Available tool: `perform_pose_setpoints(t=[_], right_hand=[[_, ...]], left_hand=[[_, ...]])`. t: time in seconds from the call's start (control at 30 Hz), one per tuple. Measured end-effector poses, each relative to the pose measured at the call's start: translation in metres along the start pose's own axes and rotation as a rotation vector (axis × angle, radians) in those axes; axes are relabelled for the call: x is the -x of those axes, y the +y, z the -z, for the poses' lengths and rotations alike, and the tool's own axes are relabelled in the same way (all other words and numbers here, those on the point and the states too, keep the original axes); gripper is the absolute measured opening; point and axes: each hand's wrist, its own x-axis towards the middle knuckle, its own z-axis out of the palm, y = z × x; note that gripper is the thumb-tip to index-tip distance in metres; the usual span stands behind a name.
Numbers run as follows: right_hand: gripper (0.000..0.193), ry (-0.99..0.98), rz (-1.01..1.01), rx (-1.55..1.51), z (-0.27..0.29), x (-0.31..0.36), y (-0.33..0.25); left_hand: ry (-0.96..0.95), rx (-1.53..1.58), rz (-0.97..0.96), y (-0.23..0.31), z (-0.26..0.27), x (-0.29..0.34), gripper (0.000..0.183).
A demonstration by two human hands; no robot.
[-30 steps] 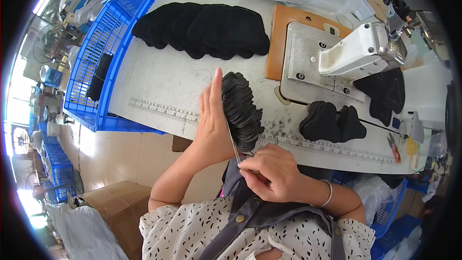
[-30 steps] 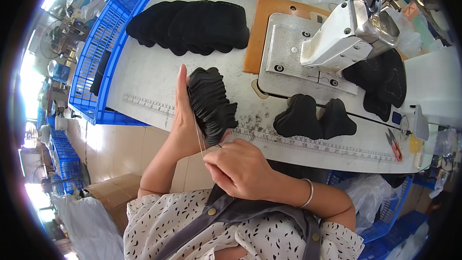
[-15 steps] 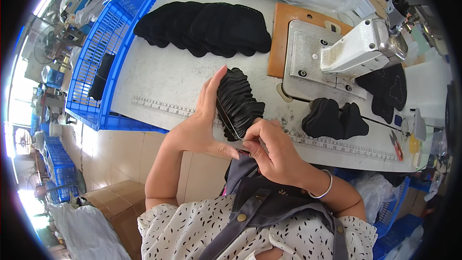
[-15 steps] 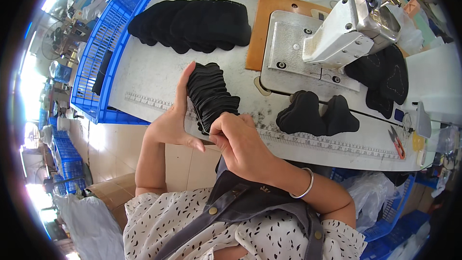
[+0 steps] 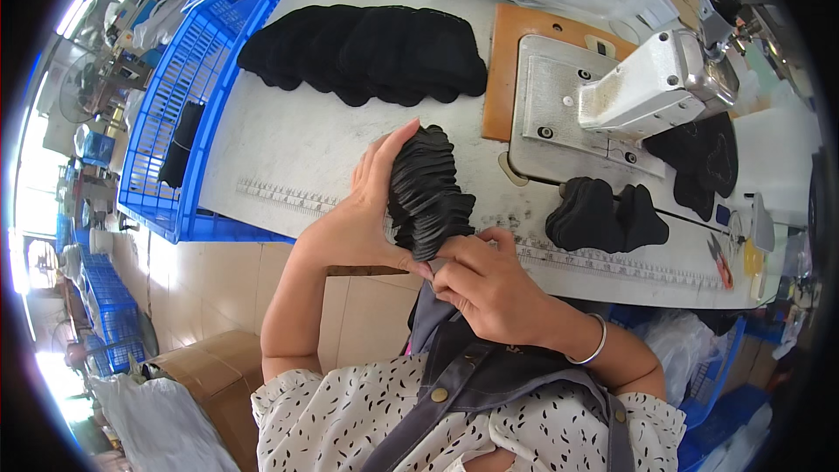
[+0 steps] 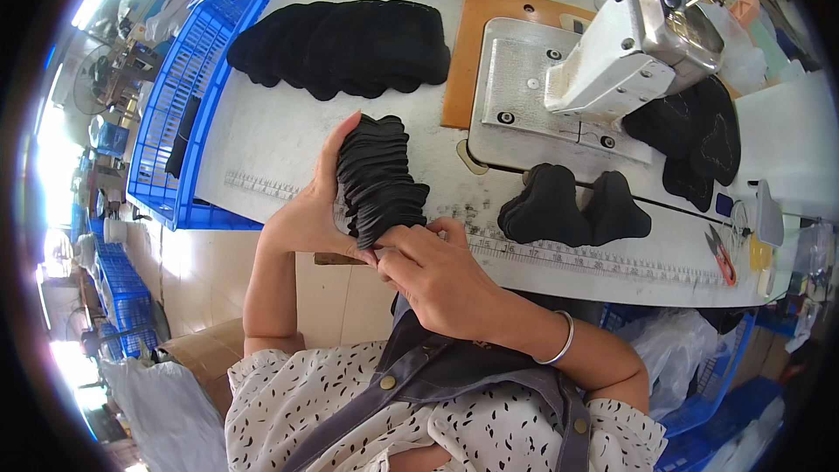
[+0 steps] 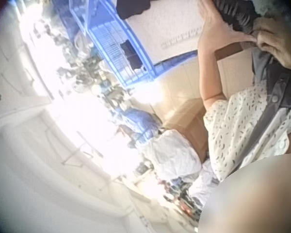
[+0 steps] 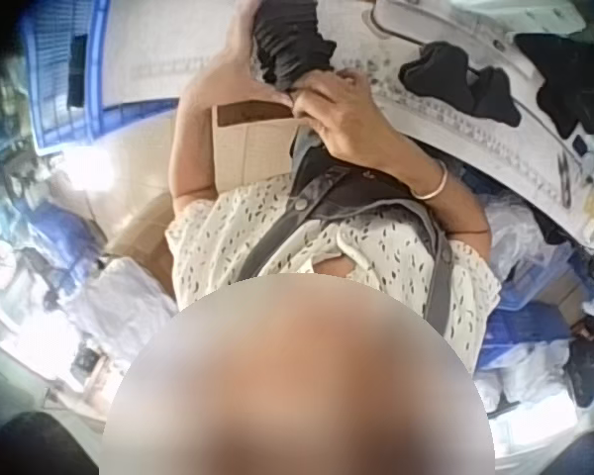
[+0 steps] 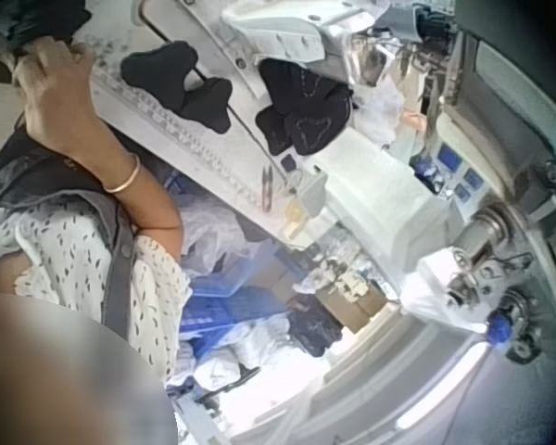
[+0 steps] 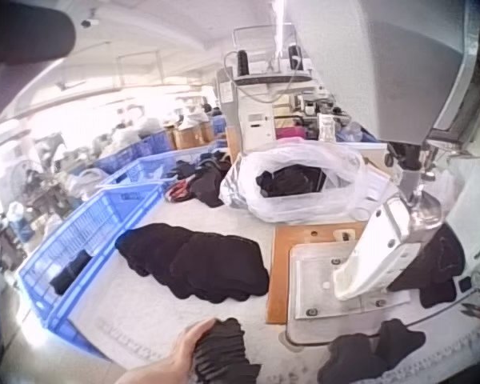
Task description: The recorder takes stacks of black shoe components out of a plastic bag, aligns them, and counts them.
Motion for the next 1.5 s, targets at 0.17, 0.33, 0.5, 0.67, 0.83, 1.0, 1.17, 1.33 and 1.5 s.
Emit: perform_pose_setpoints(t=[0.17, 0.33, 0.5, 0.67, 0.83, 1.0, 1.17, 1.33, 1.5], right_hand=[[0.014, -0.09, 0.018, 0.018, 0.004, 0.005, 0.004], [0.016, -0.093, 0.039, 0.005, -0.002, 0.006, 0.009], [0.016, -0.125, 0.103, 0.104, 0.019, 0.023, -0.001], [0.012, 0.407, -0.27, 0.128, 0.103, 0.103, -0.005], [0.007, 1.132, -0.812, 0.484, 0.186, 0.2, 0.017], [0.013, 1.412, -0.92, 0.024, 0.257, 0.267, 0.054], [0.013, 1.221, -0.847, 0.47, 0.275, 0.282, 0.071], [0.016, 0.995, -0.915, 0.983, 0.266, 0.274, 0.077], [0.021, 1.082, -1.002, 0.845, 0.265, 0.279, 0.084]], left_hand=[[0.041, 0.109, -0.017, -0.007, -0.006, -0.001, 0.133], [0.12, 0.219, -0.121, -0.014, -0.019, -0.002, 0.123], [0.196, 0.06, -0.132, -0.004, -0.03, -0.005, 0.122], [0.254, -0.189, -0.012, 0.007, -0.036, 0.002, 0.124], [0.317, -0.214, -0.021, 0.001, -0.046, 0.0, 0.126], [0.324, -0.244, -0.068, -0.001, -0.044, -0.001, 0.126], [0.307, -0.22, -0.025, 0.001, -0.043, -0.001, 0.127], [0.329, -0.164, 0.018, 0.002, -0.044, 0.001, 0.126], [0.337, -0.235, -0.012, -0.005, -0.046, 0.002, 0.122]])
